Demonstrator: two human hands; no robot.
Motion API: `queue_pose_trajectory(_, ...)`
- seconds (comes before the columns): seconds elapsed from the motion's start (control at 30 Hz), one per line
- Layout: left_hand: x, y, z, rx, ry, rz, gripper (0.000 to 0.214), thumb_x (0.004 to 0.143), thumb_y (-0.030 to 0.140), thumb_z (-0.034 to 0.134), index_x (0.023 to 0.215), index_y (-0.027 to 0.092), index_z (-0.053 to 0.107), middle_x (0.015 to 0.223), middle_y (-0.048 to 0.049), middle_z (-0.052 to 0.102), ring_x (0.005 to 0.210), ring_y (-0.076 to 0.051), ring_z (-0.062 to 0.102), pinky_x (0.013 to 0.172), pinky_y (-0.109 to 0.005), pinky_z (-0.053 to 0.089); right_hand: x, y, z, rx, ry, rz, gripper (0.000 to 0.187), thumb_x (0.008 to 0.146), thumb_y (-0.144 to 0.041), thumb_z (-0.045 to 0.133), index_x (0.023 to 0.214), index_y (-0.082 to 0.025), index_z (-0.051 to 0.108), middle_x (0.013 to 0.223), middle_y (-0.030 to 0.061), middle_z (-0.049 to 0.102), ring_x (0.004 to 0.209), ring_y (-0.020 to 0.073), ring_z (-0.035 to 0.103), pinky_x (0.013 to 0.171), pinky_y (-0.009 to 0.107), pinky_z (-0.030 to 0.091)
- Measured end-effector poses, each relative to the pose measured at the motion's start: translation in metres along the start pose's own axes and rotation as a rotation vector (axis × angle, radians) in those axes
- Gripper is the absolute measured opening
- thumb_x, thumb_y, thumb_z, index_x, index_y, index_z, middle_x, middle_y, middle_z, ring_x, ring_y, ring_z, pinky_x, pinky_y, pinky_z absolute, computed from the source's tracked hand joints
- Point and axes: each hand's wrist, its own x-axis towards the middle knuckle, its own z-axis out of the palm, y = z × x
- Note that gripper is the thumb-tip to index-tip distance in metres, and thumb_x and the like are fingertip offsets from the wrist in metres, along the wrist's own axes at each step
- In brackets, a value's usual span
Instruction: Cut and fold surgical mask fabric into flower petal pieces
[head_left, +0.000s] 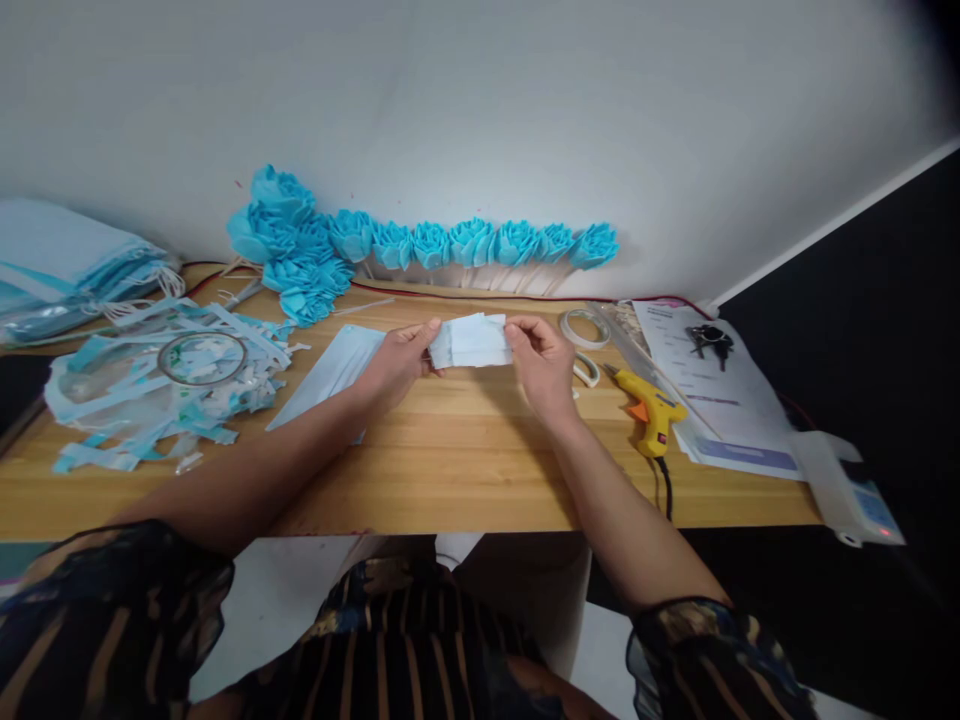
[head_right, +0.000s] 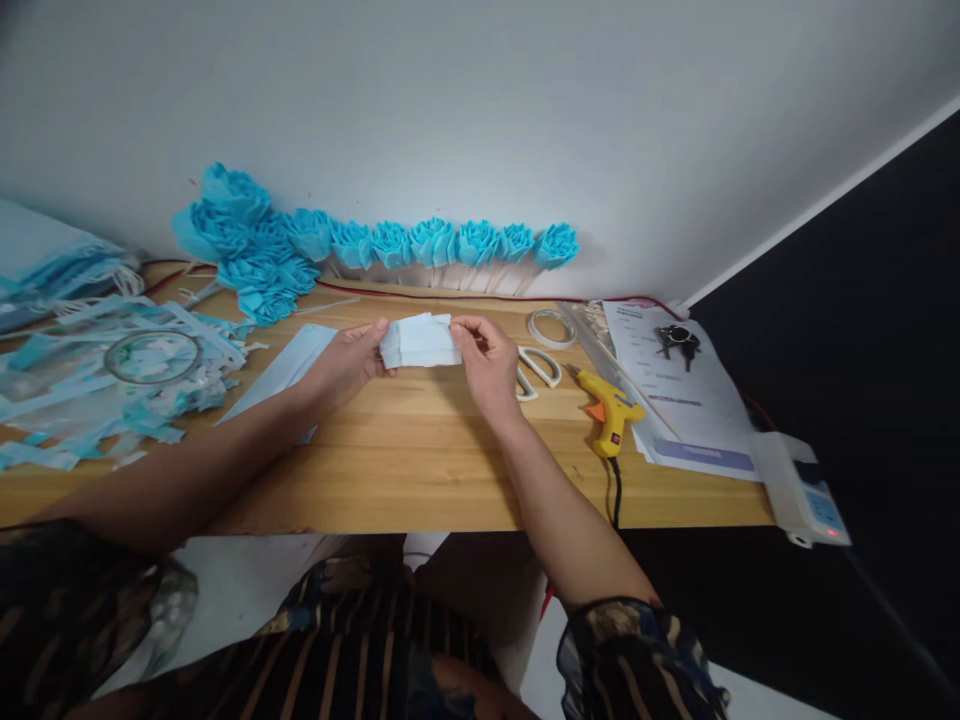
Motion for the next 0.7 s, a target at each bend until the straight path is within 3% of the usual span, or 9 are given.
queue_pose_trajectory(0.5, 0.0014, -0.0055, -0.0042, 0.083, -0.073, 0.054, 0.045, 0.081, 0.058, 0.074, 0.073, 0.014, 0.069, 0.066, -0.0036, 0.066, 0.059, -0.012, 0.058, 0.056, -0.024, 0.049, -0.0006, 0.0046, 0.0043, 0.093, -0.024, 0.049, 0.023, 0.081, -0.043, 0.073, 0.087, -0.022, 0.067, 0.085, -0.0001, 0.071, 0.074, 0.0138, 0.062, 0.066, 0.026, 0.051)
queue_pose_trajectory(0.7, -0.0008, -0.0045, -0.0035, 0.107, -0.072, 0.054, 0.042, 0.081, 0.056, 0.075, 0.076, 0.014, 0.071, 0.069, -0.0043, 0.067, 0.062, -0.013, 0.059, 0.059, -0.025, 0.050, -0.0001, 0.0079, 0.0033, 0.052, -0.018, 0.028, 0.020, 0.081, -0.040, 0.074, 0.086, -0.023, 0.065, 0.077, -0.0026, 0.067, 0.069, 0.0127, 0.059, 0.066, 0.027, 0.049)
